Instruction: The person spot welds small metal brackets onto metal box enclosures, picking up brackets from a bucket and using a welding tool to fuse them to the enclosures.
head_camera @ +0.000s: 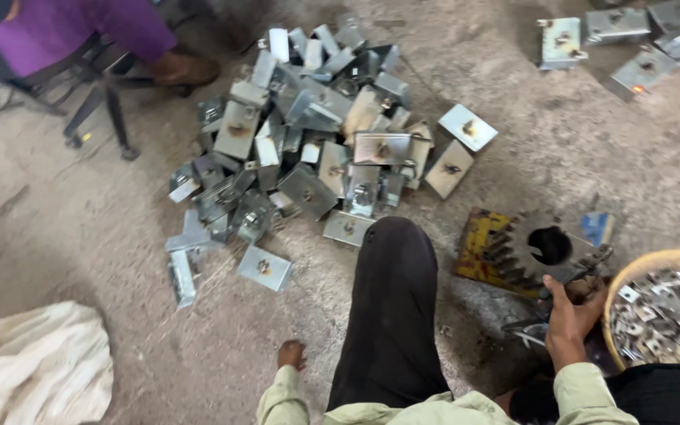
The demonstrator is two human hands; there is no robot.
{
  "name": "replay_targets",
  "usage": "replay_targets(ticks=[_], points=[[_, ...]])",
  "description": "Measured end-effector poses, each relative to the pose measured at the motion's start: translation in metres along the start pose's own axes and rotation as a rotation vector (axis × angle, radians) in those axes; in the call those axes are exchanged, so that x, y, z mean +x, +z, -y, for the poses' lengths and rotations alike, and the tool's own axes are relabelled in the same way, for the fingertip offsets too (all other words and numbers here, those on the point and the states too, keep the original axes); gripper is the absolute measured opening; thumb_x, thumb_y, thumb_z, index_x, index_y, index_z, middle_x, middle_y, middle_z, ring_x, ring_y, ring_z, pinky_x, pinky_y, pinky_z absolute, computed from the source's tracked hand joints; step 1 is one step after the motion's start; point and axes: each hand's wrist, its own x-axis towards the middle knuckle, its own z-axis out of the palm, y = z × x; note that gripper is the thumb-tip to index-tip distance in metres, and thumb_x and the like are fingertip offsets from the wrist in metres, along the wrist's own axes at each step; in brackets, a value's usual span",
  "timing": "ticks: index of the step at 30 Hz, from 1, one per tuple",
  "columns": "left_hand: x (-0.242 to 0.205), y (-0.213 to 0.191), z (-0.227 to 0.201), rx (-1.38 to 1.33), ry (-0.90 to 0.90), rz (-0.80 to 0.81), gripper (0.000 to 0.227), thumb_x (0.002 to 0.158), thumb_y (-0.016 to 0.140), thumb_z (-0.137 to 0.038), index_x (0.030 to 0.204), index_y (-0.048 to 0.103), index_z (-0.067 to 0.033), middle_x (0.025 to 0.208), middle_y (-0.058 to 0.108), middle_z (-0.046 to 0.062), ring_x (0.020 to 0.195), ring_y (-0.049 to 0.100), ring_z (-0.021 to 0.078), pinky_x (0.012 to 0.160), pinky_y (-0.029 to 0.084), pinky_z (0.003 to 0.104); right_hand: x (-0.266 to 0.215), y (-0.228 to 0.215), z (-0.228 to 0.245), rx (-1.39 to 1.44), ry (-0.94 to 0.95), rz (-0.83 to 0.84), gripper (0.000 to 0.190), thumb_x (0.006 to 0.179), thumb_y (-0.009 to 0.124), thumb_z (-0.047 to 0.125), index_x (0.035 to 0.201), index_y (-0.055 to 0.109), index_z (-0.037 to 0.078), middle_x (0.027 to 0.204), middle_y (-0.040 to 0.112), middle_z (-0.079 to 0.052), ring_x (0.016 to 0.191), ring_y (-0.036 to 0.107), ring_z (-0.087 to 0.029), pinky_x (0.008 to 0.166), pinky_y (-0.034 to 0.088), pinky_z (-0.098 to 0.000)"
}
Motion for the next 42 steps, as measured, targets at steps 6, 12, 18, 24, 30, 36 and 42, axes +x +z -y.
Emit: replay_targets(ticks=[6, 12, 18, 24, 30, 36, 42], points=[[0.014, 0.062, -0.079, -0.168, 0.335, 0.108, 0.037, 0.084, 0.072, -0.011, 0.12, 0.064, -0.0079, 0.104, 0.073, 0.013, 0.067, 0.073, 0.0238, 0.049, 0.054, 0.036, -0.002, 0.027, -0.017, 0.053, -0.25, 0.18, 0.079, 0.089, 0.083, -0.003, 0.155, 0.04, 0.002, 0.13, 0.054, -0.006, 0.117, 0.056, -0.016, 0.1, 0.051, -0.0285], [-0.02, 0.113, -0.198, -0.253, 0.604, 0.255, 0.029, 0.095, 0.069, -0.015, 0.122, 0.064, -0.0064, 0.111, 0.072, 0.009, 0.076, 0.071, 0.0175, 0.063, 0.056, 0.029, -0.029, 0.071, 0.041, 0.178, -0.102, 0.293, 0.077, 0.089, 0.076, -0.004, 0.153, 0.036, 0.001, 0.118, 0.059, -0.009, 0.101, 0.063, -0.019, 0.083, 0.055, -0.034], [-0.025, 0.148, -0.273, -0.182, 0.82, 0.318, 0.036, 0.093, 0.067, -0.012, 0.129, 0.061, -0.0058, 0.117, 0.072, 0.01, 0.085, 0.073, 0.018, 0.068, 0.058, 0.031, -0.013, 0.116, 0.106, 0.117, -0.125, 0.556, 0.079, 0.089, 0.073, -0.005, 0.156, 0.032, 0.001, 0.112, 0.06, -0.009, 0.092, 0.066, -0.021, 0.077, 0.06, -0.0377], [0.018, 0.154, -0.343, 0.253, 0.975, 0.142, 0.058, 0.09, 0.074, -0.026, 0.139, 0.052, -0.0059, 0.128, 0.068, 0.018, 0.104, 0.069, 0.0304, 0.092, 0.054, 0.043, 0.013, 0.123, 0.096, 0.078, -0.159, 0.648, 0.073, 0.093, 0.07, -0.009, 0.156, 0.035, 0.001, 0.112, 0.059, -0.01, 0.097, 0.065, -0.021, 0.083, 0.059, -0.0382], [0.126, 0.147, -0.419, 0.637, 1.098, -0.139, 0.071, 0.082, 0.081, -0.032, 0.139, 0.051, -0.0024, 0.126, 0.065, 0.026, 0.116, 0.061, 0.0463, 0.1, 0.05, 0.053, 0.019, 0.093, 0.072, 0.07, 0.018, 0.564, 0.06, 0.092, 0.068, -0.008, 0.143, 0.04, 0.001, 0.114, 0.062, -0.013, 0.093, 0.067, -0.024, 0.078, 0.059, -0.0413], [0.146, 0.129, -0.442, 1.077, 0.791, -0.215, 0.097, 0.071, 0.082, -0.035, 0.151, 0.033, -0.0113, 0.15, 0.045, 0.015, 0.139, 0.038, 0.0403, 0.104, 0.043, 0.059, 0.023, 0.062, 0.077, 0.037, 0.026, 0.493, 0.066, 0.088, 0.068, -0.007, 0.146, 0.038, 0.003, 0.114, 0.062, -0.016, 0.095, 0.068, -0.027, 0.08, 0.059, -0.0445], [0.165, 0.126, -0.429, 1.04, 0.776, -0.151, 0.094, 0.072, 0.08, -0.032, 0.152, 0.034, -0.0106, 0.153, 0.043, 0.018, 0.137, 0.036, 0.0475, 0.105, 0.043, 0.057, 0.03, 0.044, 0.077, -0.005, 0.04, 0.422, 0.068, 0.089, 0.068, -0.007, 0.148, 0.036, 0.003, 0.112, 0.063, -0.017, 0.095, 0.068, -0.028, 0.08, 0.059, -0.0466]])
